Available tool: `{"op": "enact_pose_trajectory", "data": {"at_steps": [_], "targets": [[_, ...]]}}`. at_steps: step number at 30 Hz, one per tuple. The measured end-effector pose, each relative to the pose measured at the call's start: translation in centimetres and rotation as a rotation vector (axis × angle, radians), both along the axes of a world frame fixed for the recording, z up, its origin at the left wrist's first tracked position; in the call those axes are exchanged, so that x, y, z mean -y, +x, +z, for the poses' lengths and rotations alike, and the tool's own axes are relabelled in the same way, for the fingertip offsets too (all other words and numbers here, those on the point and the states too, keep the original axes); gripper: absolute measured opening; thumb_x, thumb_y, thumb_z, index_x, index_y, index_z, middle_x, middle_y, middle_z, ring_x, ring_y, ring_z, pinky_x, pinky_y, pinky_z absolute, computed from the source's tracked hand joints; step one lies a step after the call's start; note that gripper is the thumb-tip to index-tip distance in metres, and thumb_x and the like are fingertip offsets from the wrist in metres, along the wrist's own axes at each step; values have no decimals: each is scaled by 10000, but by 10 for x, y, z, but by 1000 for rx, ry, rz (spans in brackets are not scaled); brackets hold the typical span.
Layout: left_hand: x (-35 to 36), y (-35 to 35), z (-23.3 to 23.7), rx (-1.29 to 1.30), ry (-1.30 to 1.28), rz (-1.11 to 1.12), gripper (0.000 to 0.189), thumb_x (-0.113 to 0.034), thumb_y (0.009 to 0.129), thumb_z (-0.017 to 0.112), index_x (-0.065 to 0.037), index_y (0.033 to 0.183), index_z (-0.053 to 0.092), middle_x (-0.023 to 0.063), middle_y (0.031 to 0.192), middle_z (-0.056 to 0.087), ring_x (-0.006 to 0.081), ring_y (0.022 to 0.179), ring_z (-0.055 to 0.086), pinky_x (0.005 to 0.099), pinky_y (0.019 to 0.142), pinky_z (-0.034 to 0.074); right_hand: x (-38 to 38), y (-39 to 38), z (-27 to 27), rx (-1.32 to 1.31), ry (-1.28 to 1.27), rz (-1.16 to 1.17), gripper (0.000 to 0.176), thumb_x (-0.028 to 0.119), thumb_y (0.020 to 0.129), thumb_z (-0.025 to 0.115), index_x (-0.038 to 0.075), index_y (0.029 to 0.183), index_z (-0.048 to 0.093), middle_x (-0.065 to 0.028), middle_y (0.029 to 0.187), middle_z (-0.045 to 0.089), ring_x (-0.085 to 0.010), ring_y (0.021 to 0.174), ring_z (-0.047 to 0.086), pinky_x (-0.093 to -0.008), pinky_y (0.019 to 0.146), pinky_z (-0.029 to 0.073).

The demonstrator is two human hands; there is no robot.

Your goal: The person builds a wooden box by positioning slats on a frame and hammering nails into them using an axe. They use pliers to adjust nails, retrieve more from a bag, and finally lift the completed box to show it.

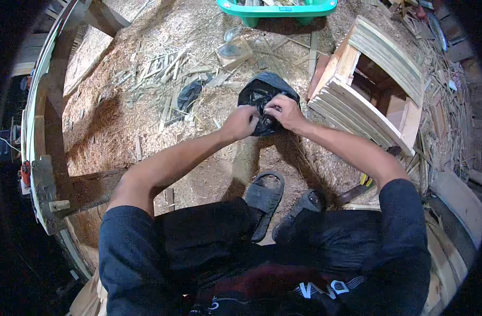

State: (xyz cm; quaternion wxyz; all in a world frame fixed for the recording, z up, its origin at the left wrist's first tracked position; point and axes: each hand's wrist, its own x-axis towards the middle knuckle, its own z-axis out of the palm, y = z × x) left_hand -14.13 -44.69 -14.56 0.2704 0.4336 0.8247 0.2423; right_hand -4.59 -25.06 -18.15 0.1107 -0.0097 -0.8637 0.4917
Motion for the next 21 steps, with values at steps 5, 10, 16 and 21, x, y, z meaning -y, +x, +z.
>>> {"op": "enact_pose_trajectory", "data": {"at_steps": [5,10,16,21], "targets": [[-25,-4,57,364,265,389,151,-133,897,691,-7,979,699,76,903,709,146,861,650,324,779,521,15,24,70,219,-523,-295,199,149,918,711,-35,992,722,-52,863,725,-98,768,635,-264,724,514],[-57,19,144,626,506,315,193,-86,951,653,0,1124,644,39,959,688,96,908,635,242,787,511,1,54,163,108,-1057,-397,192,155,962,664,-13,1046,702,-37,891,707,-80,784,619,-243,737,504],[-127,54,195,788,666,86,203,-67,937,677,25,1116,646,52,1007,689,98,923,644,257,831,539,-36,100,222,-110,-1141,-545,201,185,969,661,19,1079,689,-8,898,685,-61,792,583,-215,735,471],[-180,91,195,816,732,-96,183,-71,950,662,36,1098,669,66,988,701,108,890,650,248,806,528,-56,149,232,-256,-1104,-712,214,188,967,665,19,1096,684,-7,915,690,-57,805,578,-213,739,472]]}}
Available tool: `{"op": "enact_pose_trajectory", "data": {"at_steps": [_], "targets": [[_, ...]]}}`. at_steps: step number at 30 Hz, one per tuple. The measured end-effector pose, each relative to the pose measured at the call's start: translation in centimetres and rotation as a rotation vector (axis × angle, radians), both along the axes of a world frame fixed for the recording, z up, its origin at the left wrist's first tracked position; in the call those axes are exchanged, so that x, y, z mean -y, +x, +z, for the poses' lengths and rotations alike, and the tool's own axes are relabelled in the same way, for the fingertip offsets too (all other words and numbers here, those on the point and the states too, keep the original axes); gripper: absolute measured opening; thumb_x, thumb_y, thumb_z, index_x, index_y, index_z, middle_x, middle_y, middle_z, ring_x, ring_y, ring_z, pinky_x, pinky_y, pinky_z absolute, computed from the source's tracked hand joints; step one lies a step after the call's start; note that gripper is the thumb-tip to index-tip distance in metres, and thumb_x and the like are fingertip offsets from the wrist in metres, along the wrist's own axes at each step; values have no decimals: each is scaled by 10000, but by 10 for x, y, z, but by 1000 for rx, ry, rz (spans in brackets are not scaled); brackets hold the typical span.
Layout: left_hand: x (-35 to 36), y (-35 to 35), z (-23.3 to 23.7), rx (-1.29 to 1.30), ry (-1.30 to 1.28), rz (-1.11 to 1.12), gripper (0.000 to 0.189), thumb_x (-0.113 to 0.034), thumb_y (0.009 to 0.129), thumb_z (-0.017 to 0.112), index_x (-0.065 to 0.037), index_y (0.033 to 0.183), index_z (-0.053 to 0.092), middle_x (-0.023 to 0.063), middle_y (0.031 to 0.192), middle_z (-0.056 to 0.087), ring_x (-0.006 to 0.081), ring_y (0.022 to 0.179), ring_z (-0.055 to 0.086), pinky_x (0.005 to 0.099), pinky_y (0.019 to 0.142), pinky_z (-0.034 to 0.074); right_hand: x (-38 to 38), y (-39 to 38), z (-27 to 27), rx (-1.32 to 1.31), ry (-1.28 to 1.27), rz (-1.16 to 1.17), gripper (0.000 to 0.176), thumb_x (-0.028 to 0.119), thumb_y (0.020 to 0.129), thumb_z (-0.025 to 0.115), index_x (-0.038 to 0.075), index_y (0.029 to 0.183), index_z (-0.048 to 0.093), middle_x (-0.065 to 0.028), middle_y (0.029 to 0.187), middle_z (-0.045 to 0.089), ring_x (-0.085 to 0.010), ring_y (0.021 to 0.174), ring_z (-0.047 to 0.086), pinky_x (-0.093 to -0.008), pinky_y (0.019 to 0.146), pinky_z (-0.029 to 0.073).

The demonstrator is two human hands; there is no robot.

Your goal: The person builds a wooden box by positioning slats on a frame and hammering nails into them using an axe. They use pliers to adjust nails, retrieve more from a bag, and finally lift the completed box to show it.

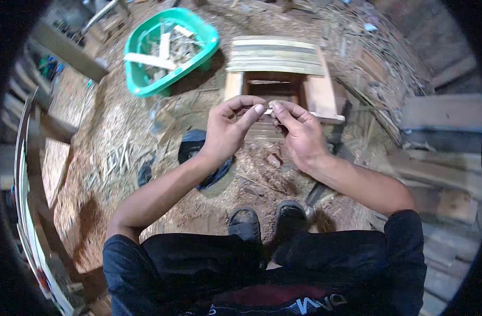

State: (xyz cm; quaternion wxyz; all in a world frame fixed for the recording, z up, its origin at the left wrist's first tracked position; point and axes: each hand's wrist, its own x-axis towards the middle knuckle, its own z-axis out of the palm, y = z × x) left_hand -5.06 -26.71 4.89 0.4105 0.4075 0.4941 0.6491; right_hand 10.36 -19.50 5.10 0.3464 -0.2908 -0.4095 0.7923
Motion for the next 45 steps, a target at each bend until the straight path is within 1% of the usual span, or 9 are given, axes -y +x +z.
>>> {"op": "enact_pose_trajectory", "data": {"at_steps": [7,11,18,23,32,38,41,43,45], "targets": [[-47,74,-4,105,14,-275,176,-50,950,652,39,1101,650,95,997,701,139,897,671,283,836,552,-11,78,12,91,44,-211,215,197,979,646,10,1078,685,-20,879,676,-86,797,574,-220,726,457],[-71,120,-22,111,-18,-255,137,-111,992,605,18,1030,629,46,884,661,91,746,627,243,672,531,-17,127,-13,232,58,-363,226,141,1009,564,19,1176,656,-18,944,671,-86,812,564,-230,719,450],[-48,187,-159,-119,-480,-477,263,-226,1020,564,10,1119,502,125,999,635,169,737,662,306,565,536,-37,221,-137,800,-74,-311,186,99,919,611,-5,1048,696,-69,900,685,-122,762,614,-262,699,490],[-53,189,-191,-228,-460,-516,231,-171,1005,574,12,1136,524,139,1004,648,214,738,683,334,584,548,-18,219,-214,1217,585,-132,372,193,774,669,-27,1061,586,-299,1066,579,-452,1061,556,-502,927,457],[-73,170,-193,-324,-441,-443,144,-125,969,601,-12,1058,591,135,913,687,184,702,681,329,557,514,-48,200,-238,1115,1017,-208,474,185,746,717,-18,1128,520,-260,1094,515,-462,1033,527,-528,896,446],[-75,162,-200,-435,-472,-410,154,-132,942,628,-9,1029,595,144,887,693,206,692,690,341,564,518,-49,215,-231,1212,892,-404,388,200,792,695,15,1081,515,-201,1077,497,-439,978,519,-530,876,427],[-78,163,-186,-443,-508,-455,162,-137,943,626,-5,1029,591,139,896,688,214,691,690,340,585,530,-42,217,-221,1386,819,-482,365,200,898,621,-42,1156,534,-300,1090,559,-446,970,573,-478,851,463],[-79,165,-184,-371,-503,-488,151,-121,952,606,2,1039,589,129,889,682,214,687,687,338,598,538,-53,229,-248,1523,435,-17,403,320,924,618,-54,1074,609,-296,987,627,-440,917,618,-460,800,493],[-81,169,-198,-216,-465,-494,131,-87,966,570,10,1052,587,118,869,677,210,679,681,335,608,546,-53,241,-281,1539,242,61,496,432,940,604,-59,988,667,-282,886,672,-424,850,654,-446,751,514]]}}
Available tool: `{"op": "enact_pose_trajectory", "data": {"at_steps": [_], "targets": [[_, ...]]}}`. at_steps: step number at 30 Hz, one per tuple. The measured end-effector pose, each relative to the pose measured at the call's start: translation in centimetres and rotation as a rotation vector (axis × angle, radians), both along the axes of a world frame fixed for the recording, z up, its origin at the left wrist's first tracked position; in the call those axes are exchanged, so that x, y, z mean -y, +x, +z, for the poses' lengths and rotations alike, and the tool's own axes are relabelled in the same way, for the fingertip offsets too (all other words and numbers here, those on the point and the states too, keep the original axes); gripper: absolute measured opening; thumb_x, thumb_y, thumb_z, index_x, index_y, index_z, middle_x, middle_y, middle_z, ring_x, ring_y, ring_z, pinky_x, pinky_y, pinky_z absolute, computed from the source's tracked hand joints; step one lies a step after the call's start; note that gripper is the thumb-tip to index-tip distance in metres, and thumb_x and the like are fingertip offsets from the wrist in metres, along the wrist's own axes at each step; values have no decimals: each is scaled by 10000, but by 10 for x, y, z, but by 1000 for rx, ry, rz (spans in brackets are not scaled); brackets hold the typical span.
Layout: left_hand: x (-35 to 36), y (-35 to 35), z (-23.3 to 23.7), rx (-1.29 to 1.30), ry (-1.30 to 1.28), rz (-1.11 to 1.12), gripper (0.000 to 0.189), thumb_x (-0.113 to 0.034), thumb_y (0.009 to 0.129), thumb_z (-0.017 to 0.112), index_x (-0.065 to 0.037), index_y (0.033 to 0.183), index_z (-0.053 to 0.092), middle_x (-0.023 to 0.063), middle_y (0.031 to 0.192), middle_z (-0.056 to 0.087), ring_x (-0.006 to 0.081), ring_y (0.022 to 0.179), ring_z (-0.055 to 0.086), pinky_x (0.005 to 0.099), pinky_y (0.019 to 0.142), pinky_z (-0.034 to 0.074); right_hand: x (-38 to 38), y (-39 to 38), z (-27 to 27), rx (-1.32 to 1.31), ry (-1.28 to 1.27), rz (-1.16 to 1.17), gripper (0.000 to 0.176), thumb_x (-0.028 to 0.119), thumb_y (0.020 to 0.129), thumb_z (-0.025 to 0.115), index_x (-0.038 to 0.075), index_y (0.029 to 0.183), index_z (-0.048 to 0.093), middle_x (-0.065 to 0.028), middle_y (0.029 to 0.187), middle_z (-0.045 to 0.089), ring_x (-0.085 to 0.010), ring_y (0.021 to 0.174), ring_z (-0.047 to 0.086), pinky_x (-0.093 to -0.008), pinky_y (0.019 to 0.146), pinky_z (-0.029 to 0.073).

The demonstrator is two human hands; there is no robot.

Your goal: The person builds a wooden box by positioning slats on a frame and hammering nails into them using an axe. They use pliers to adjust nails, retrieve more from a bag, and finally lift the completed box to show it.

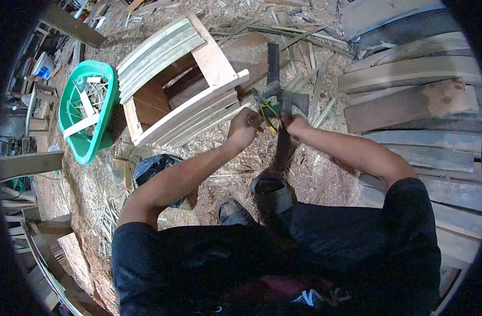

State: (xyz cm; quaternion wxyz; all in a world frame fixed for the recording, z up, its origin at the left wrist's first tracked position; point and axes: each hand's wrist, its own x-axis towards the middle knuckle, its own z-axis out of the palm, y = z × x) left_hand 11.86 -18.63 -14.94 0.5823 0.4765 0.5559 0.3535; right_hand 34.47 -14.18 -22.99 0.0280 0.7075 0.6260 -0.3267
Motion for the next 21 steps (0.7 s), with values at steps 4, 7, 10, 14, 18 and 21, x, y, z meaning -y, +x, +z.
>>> {"op": "enact_pose_trajectory", "data": {"at_steps": [4,7,10,14,18,21], "targets": [[1,7,36,200,141,-103,110,-76,983,597,5,1057,607,103,934,701,177,801,679,318,750,579,18,17,-14,-254,210,-144,605,539,942,585,-51,905,711,-232,814,707,-360,755,684,-436,706,523],[4,16,74,497,124,-66,191,-100,970,630,20,1119,624,110,959,703,157,875,688,307,802,584,12,8,49,-659,157,-258,464,418,965,613,-29,1085,656,-139,868,710,-235,700,684,-364,605,535],[9,0,147,406,180,-14,216,-155,965,654,18,1093,671,96,963,716,143,836,685,293,762,575,-3,18,45,-912,167,-297,360,319,955,655,-3,1107,608,-116,855,688,-181,657,663,-320,542,527],[-35,-63,215,-21,511,132,222,-187,922,713,6,1030,733,78,923,735,110,816,678,264,716,539,-10,-11,155,-944,165,-332,311,259,922,710,22,1057,561,-133,845,674,-158,597,634,-311,497,509],[-100,-121,217,-370,621,271,198,-206,887,728,-52,1004,767,112,934,747,159,823,689,292,749,531,-35,-57,212,-1031,277,-257,407,252,906,732,4,1087,464,-89,726,639,-154,583,636,-300,486,523],[-125,-139,195,-644,816,185,200,-207,865,728,-57,989,772,135,989,744,225,884,689,330,807,527,-47,-76,230,-1018,284,-153,420,245,911,728,-22,1086,455,-74,741,633,-140,583,634,-293,484,525]]}}
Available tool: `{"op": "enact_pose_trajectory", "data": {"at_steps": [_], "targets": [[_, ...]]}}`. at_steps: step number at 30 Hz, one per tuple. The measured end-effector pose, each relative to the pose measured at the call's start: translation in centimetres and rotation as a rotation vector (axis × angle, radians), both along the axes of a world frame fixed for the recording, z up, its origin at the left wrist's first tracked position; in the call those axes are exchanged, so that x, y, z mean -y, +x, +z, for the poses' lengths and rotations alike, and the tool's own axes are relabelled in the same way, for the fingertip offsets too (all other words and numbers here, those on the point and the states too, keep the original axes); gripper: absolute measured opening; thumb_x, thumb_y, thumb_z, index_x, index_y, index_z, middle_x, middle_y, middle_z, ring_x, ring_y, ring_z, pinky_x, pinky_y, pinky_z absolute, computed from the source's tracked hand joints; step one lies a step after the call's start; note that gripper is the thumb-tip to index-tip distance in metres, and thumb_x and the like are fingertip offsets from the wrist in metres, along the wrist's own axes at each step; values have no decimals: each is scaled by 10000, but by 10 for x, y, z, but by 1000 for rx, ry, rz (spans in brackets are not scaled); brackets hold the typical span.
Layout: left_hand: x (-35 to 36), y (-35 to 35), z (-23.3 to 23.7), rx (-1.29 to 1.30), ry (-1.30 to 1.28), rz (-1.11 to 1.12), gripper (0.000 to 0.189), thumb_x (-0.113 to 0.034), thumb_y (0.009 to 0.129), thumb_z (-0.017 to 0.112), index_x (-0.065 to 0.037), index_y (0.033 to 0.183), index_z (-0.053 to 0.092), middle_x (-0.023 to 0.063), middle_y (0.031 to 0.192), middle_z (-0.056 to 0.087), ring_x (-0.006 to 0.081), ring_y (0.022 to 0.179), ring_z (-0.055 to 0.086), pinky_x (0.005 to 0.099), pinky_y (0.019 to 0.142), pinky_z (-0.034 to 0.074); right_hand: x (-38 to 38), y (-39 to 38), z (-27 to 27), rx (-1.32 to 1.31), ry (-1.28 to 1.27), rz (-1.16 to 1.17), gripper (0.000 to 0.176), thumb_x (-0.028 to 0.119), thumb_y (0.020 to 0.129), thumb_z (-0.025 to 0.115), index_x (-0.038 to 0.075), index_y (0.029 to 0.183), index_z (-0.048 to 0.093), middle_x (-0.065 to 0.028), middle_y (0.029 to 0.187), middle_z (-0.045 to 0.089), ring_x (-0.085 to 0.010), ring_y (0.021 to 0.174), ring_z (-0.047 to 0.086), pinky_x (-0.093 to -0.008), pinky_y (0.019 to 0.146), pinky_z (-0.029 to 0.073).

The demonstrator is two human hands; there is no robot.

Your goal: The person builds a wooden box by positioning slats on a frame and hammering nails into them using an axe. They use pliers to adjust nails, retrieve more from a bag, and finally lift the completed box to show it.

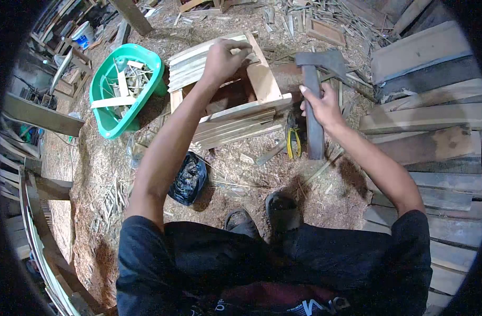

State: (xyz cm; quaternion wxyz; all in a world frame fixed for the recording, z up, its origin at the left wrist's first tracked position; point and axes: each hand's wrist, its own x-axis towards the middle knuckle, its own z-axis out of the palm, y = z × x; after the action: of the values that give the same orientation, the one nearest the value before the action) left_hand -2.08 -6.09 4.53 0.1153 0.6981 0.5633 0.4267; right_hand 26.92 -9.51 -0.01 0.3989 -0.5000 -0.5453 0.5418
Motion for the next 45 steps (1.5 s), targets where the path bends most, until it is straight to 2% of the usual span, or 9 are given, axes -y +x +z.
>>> {"op": "enact_pose_trajectory", "data": {"at_steps": [3,6,7,13,25,28,34,37,45], "targets": [[-14,-1,-15,-190,47,-41,225,-214,844,729,-46,988,769,157,1032,726,264,967,671,355,868,516,-1,-9,-6,-6,30,31,403,224,921,715,-20,1092,444,-83,771,634,-141,577,630,-285,471,521],[-24,-2,-27,12,-21,-99,226,-198,846,734,-31,994,764,146,997,715,246,946,671,341,856,518,0,-12,-17,-45,13,63,414,221,917,720,-12,1103,433,-96,808,634,-143,573,628,-294,464,527],[-24,3,-32,224,-94,-65,189,-161,840,746,-31,974,772,143,978,720,244,892,691,340,808,538,2,-13,-18,-2,-9,2,366,248,914,729,0,1066,507,-64,797,624,-131,569,625,-276,464,520],[-29,-1,-43,336,-193,-49,192,-158,844,752,-26,983,770,128,965,731,195,864,692,307,776,536,0,-7,-17,3,-7,2,353,264,922,718,14,1048,502,-66,788,622,-128,561,618,-282,464,521],[-32,3,-44,198,-161,14,196,-243,812,764,-115,959,791,97,951,748,215,847,714,329,774,546,-9,-9,-28,35,76,15,359,212,921,719,0,1070,471,-86,779,625,-135,549,615,-291,449,517],[-27,5,-41,219,-184,-6,191,-192,868,752,-30,967,774,68,932,717,129,759,645,275,674,513,-12,-11,-32,61,66,43,364,211,921,719,-2,1081,470,-85,780,627,-135,544,614,-291,444,515],[-30,5,-44,213,-153,-30,176,-166,883,733,-15,964,770,64,932,714,125,718,640,284,617,512,-9,-17,-32,57,41,38,325,176,934,692,3,1094,469,-79,791,637,-132,547,617,-286,446,509],[-30,5,-46,202,-148,-33,168,-151,884,727,-6,960,768,65,929,709,127,724,644,283,630,512,-11,-16,-36,27,49,75,353,165,924,692,-14,1080,431,-115,784,655,-152,551,630,-301,457,509],[-28,1,-44,85,-61,-61,172,-157,863,733,-25,967,772,109,945,716,187,807,676,311,729,530,-6,-17,-36,36,58,61,307,180,941,680,14,1086,467,-76,821,633,-126,572,621,-276,456,508]]}}
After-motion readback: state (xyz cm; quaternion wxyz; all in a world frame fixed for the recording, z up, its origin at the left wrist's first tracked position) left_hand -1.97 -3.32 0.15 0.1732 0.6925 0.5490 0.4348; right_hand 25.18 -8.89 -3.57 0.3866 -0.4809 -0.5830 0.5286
